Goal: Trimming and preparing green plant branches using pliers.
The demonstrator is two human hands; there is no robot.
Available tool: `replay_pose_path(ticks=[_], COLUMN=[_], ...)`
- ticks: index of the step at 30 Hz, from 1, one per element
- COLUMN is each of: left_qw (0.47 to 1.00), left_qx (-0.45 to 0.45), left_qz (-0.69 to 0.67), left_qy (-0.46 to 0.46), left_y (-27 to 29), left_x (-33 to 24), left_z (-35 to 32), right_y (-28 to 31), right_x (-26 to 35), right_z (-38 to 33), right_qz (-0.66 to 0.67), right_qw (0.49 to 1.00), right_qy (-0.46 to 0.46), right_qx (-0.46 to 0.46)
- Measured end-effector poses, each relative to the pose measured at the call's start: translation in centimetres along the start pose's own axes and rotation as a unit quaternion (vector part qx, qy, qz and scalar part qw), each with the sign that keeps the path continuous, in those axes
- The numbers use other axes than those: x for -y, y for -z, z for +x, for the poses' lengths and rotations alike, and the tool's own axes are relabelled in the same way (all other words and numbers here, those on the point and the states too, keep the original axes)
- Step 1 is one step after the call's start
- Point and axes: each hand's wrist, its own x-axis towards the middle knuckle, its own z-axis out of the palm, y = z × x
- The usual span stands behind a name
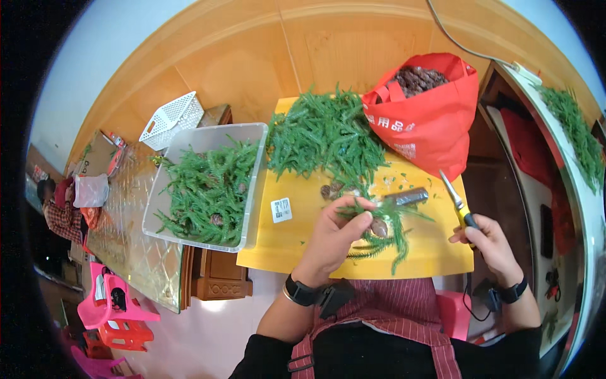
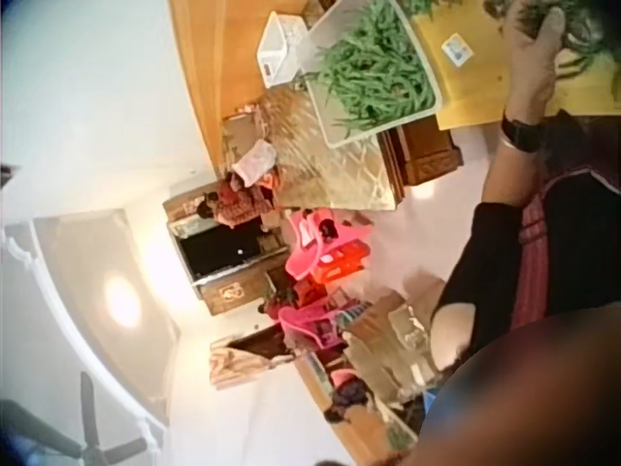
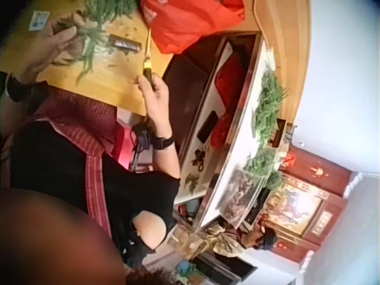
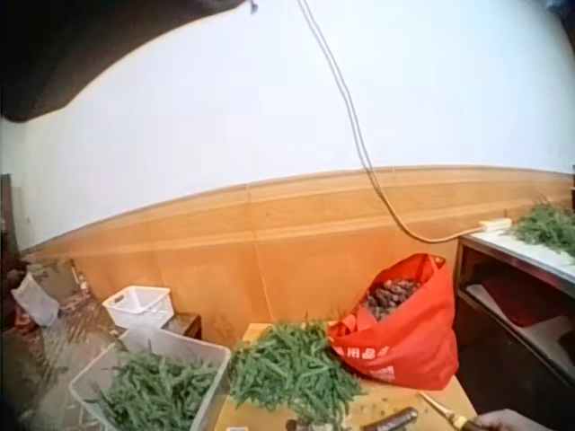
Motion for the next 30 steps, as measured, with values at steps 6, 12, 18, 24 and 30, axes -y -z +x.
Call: replay_pose_path(ticks=[6, 12, 18, 24, 30], left_qw=[0.989, 0.984, 0.984, 0.976, 0.974], left_qx=[-0.083, -0.068, -0.124, -0.156, -0.154], left_qz=[-0.12, -0.157, -0.104, 0.004, 0.003], left_qy=[-0.036, -0.047, -0.068, -0.154, -0.167], left_y=[1.2, 2.4, 0.4, -0.8, -2.5], left_x=[-0.1, -0.3, -1.1, 0.2, 0.2], left_z=[0.0, -1.5, -2.8, -3.5, -5.1], right_y=[2.7, 1.2, 0.4, -7.6, -11.8], right_x=[-7.6, -9.9, -9.1, 1.4, 3.6], right_z=[1.9, 2.9, 2.1, -1.3, -0.3], right_qz=[-0.382, -0.488, -0.513, -0.277, -0.333], right_qw=[0.92, 0.855, 0.831, 0.855, 0.814], right_qy=[0.044, 0.146, 0.197, 0.432, 0.462], right_qx=[-0.071, -0.097, -0.087, -0.072, -0.109])
